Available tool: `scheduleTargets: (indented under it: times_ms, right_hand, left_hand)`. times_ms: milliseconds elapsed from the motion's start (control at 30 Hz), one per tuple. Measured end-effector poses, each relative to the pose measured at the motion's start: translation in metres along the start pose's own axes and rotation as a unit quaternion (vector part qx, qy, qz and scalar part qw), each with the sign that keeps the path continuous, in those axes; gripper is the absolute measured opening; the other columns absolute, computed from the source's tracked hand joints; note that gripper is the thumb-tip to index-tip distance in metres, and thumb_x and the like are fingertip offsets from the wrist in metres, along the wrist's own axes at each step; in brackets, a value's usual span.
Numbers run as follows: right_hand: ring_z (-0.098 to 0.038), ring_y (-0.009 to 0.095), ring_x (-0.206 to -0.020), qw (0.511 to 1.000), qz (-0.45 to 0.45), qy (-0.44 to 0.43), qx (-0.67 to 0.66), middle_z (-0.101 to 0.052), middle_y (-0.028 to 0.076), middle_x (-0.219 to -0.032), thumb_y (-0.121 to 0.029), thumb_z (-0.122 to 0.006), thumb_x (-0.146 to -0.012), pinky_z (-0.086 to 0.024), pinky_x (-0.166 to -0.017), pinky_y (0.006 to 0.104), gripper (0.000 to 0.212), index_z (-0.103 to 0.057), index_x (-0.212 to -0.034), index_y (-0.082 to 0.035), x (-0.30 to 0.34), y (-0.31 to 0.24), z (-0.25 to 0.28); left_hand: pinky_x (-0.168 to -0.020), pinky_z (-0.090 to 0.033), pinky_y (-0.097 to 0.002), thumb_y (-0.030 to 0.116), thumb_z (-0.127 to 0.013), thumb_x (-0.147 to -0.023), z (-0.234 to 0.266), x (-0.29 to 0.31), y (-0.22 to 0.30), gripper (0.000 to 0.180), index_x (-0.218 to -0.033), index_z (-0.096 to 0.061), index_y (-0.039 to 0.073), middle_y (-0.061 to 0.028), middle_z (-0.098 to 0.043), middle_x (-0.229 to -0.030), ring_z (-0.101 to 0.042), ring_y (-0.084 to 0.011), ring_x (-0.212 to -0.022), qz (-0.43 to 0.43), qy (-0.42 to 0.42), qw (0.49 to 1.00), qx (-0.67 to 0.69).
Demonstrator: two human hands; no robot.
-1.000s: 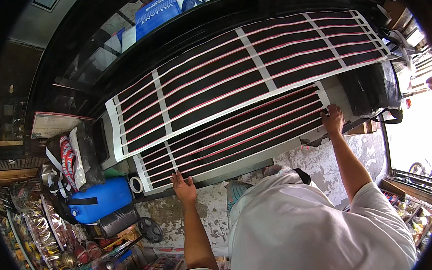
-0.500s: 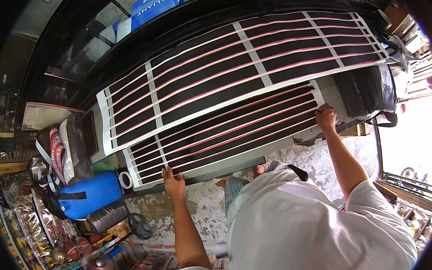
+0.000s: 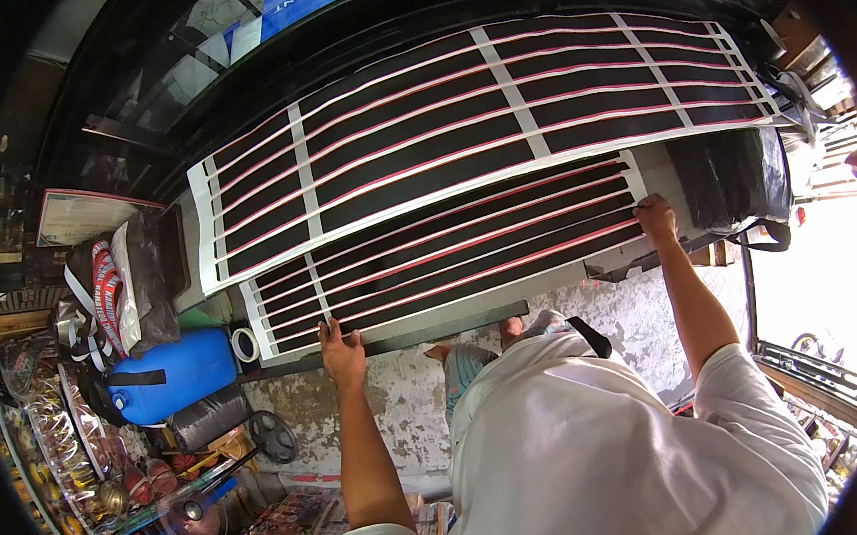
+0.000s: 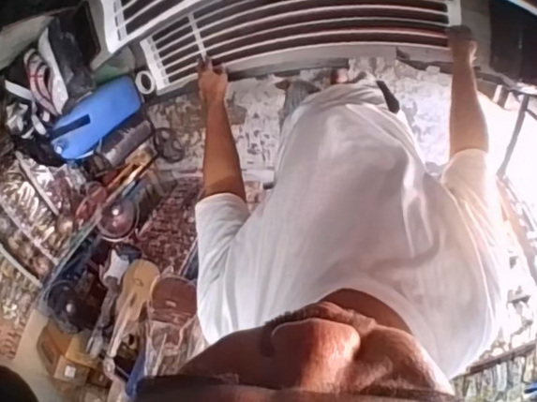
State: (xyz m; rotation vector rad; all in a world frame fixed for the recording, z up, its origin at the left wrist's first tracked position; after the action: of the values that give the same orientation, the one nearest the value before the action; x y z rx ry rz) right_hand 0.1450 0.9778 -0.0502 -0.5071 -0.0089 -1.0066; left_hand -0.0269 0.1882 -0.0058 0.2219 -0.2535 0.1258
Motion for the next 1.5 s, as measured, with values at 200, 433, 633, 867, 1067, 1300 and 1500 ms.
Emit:
scheduleTargets:
  times_ms: [200, 433, 633, 867, 1067, 1300, 1500]
  right_hand:
    - [-0.077, 0.034, -0.104, 0.999, 0.011, -0.004, -0.030, -0.081, 0.012, -0.105, -0.021, -0.085, -0.082, -0.059, -0.090, 0.0469, 0.029, -0.078, -0.108, -0.011, 0.000, 0.000, 0.001]
    - [-0.078, 0.035, -0.105, 1.000, 0.001, -0.006, -0.028, -0.081, 0.013, -0.107, -0.022, -0.086, -0.080, -0.060, -0.092, 0.0467, 0.032, -0.077, -0.109, -0.009, -0.002, 0.001, 0.001]
    - [-0.078, 0.033, -0.102, 0.999, 0.032, 0.011, -0.028, -0.081, 0.014, -0.104, -0.023, -0.088, -0.078, -0.061, -0.091, 0.0435, 0.035, -0.077, -0.108, -0.008, -0.006, 0.012, 0.003]
    - [-0.078, 0.031, -0.101, 0.999, 0.018, -0.016, -0.025, -0.081, 0.014, -0.104, -0.024, -0.091, -0.078, -0.061, -0.091, 0.0419, 0.037, -0.077, -0.108, -0.006, 0.005, -0.010, 0.011]
    - [-0.078, 0.034, -0.098, 0.998, 0.033, 0.009, -0.061, -0.081, 0.015, -0.102, -0.022, -0.091, -0.079, -0.061, -0.090, 0.0428, 0.035, -0.076, -0.106, -0.005, 0.012, -0.007, 0.018]
    - [-0.078, 0.035, -0.100, 0.994, 0.048, 0.037, -0.088, -0.081, 0.016, -0.102, -0.019, -0.091, -0.082, -0.061, -0.088, 0.0440, 0.032, -0.075, -0.106, -0.005, 0.017, -0.009, 0.020]
    - [-0.078, 0.034, -0.102, 0.997, 0.037, 0.036, -0.057, -0.081, 0.016, -0.104, -0.021, -0.088, -0.084, -0.060, -0.091, 0.0434, 0.031, -0.074, -0.107, -0.006, 0.019, -0.013, 0.020]
  left_hand:
    - [-0.128, -0.042, -0.0475, 0.037, -0.073, -0.103, -0.001, 0.000, -0.001, 0.069, -0.163, -0.051, 0.010, -0.0194, -0.039, -0.174, -0.039, -0.0386, -0.160, 0.001, 0.001, 1.000, 0.019]
    - [-0.128, -0.043, -0.0470, 0.032, -0.074, -0.103, 0.000, 0.001, -0.004, 0.067, -0.162, -0.052, 0.010, -0.0194, -0.039, -0.174, -0.039, -0.0373, -0.160, -0.001, 0.008, 1.000, 0.015]
    - [-0.127, -0.044, -0.0477, 0.032, -0.075, -0.103, -0.001, 0.000, 0.005, 0.066, -0.162, -0.053, 0.012, -0.0176, -0.041, -0.173, -0.040, -0.0376, -0.159, 0.001, 0.012, 1.000, 0.023]
    - [-0.126, -0.044, -0.0480, 0.032, -0.075, -0.102, -0.004, 0.000, -0.009, 0.065, -0.162, -0.054, 0.013, -0.0169, -0.041, -0.174, -0.038, -0.0374, -0.160, 0.013, 0.012, 0.999, 0.041]
    - [-0.127, -0.043, -0.0479, 0.031, -0.074, -0.104, -0.006, -0.001, -0.007, 0.065, -0.163, -0.052, 0.014, -0.0155, -0.039, -0.175, -0.038, -0.0370, -0.160, 0.012, 0.009, 1.000, 0.024]
    - [-0.126, -0.044, -0.0499, 0.032, -0.073, -0.105, -0.009, -0.004, -0.012, 0.065, -0.164, -0.051, 0.016, -0.0143, -0.037, -0.176, -0.035, -0.0365, -0.162, 0.004, 0.005, 1.000, 0.017]
    - [-0.127, -0.044, -0.0515, 0.036, -0.071, -0.106, -0.009, -0.002, -0.013, 0.066, -0.165, -0.049, 0.017, -0.0141, -0.035, -0.176, -0.034, -0.0369, -0.162, 0.012, -0.003, 1.000, 0.016]
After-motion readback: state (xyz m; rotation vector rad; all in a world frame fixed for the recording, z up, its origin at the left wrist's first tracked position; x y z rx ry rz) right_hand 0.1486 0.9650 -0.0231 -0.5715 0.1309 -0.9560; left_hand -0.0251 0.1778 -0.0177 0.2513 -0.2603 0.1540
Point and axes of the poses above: each hand's wrist, its own x-axis away from the middle knuckle, its own z-axis out of the back of the hand, y = z × x, the point moved 8 cm from there along -x, towards the middle knuckle
